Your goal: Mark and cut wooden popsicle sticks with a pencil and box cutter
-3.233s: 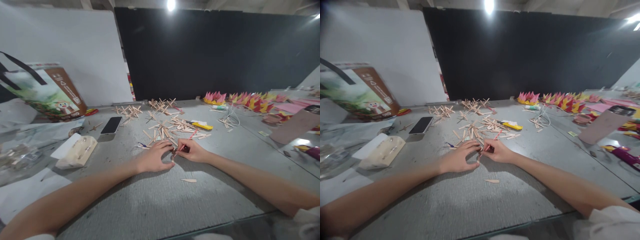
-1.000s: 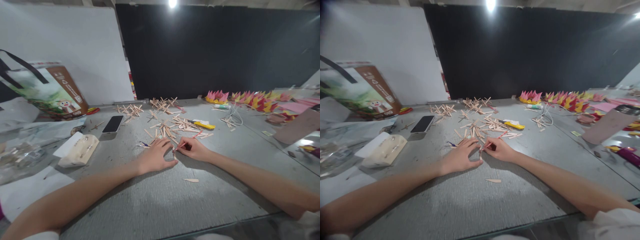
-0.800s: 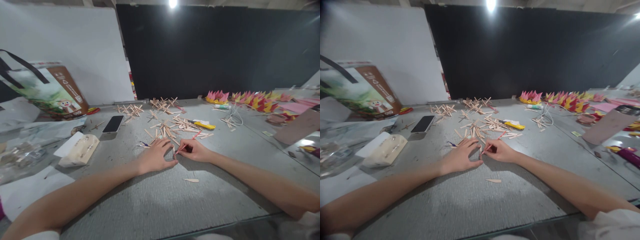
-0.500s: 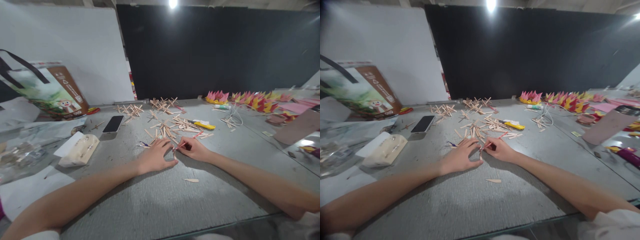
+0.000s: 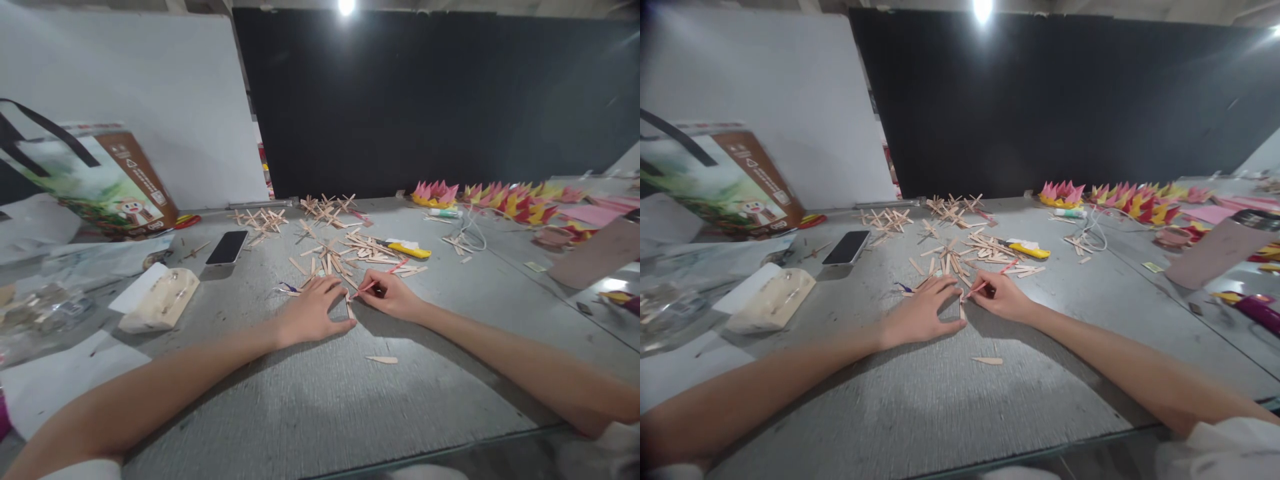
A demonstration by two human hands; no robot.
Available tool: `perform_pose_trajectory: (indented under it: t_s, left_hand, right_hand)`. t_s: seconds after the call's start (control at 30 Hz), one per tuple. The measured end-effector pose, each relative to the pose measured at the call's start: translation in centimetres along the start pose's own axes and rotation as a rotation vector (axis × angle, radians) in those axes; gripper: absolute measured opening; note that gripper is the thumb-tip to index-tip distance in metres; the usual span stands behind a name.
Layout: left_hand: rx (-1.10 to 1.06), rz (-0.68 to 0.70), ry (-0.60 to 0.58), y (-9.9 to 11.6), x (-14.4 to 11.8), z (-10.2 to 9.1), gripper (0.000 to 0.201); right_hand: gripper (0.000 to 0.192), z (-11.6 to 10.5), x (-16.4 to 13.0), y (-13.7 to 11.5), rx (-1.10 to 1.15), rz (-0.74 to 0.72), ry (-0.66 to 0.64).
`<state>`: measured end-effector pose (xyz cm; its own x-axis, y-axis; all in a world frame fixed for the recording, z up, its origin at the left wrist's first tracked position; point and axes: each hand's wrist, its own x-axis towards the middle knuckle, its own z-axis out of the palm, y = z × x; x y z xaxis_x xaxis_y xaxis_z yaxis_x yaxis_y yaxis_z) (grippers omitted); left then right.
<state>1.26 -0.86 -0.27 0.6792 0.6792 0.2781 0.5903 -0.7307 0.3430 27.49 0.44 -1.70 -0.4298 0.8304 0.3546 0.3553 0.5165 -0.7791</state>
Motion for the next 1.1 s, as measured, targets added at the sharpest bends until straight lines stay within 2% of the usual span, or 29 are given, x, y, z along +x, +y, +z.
perform_pose_trajectory:
  t_s: [0.23,0.47,0.7,0.93,1.1]
  left_hand:
    - [0.019,0.001,-0.006,-0.08,-0.01,0.07,0.061]
    - [0.002,-0.015,-0.021,0.24,0.07,-0.25,0.060]
    - [0.014,-0.010,-0.030,0.35,0.08,-0.46,0.058]
    - [-0.019,-0.032,-0.027,0.58,0.07,-0.46,0.057]
    - [-0.031,-0.026,-0.013,0.57,0.08,-0.45,0.055]
  right_hand:
    - [0.020,0.11,0.07,-0.02,-0.021,-0.013,-0.022]
    - [0.019,-0.13,-0.33,-0.60,0.085,-0.028,-0.163]
    - [0.024,0.02,0.02,-0.64,-0.003,-0.001,-0.045]
    - [0.027,-0.40,-0.54,-0.61,0.072,-0.026,-0.209]
    - [0.030,-0.44,-0.57,-0.63,0.091,-0.018,-0.206]
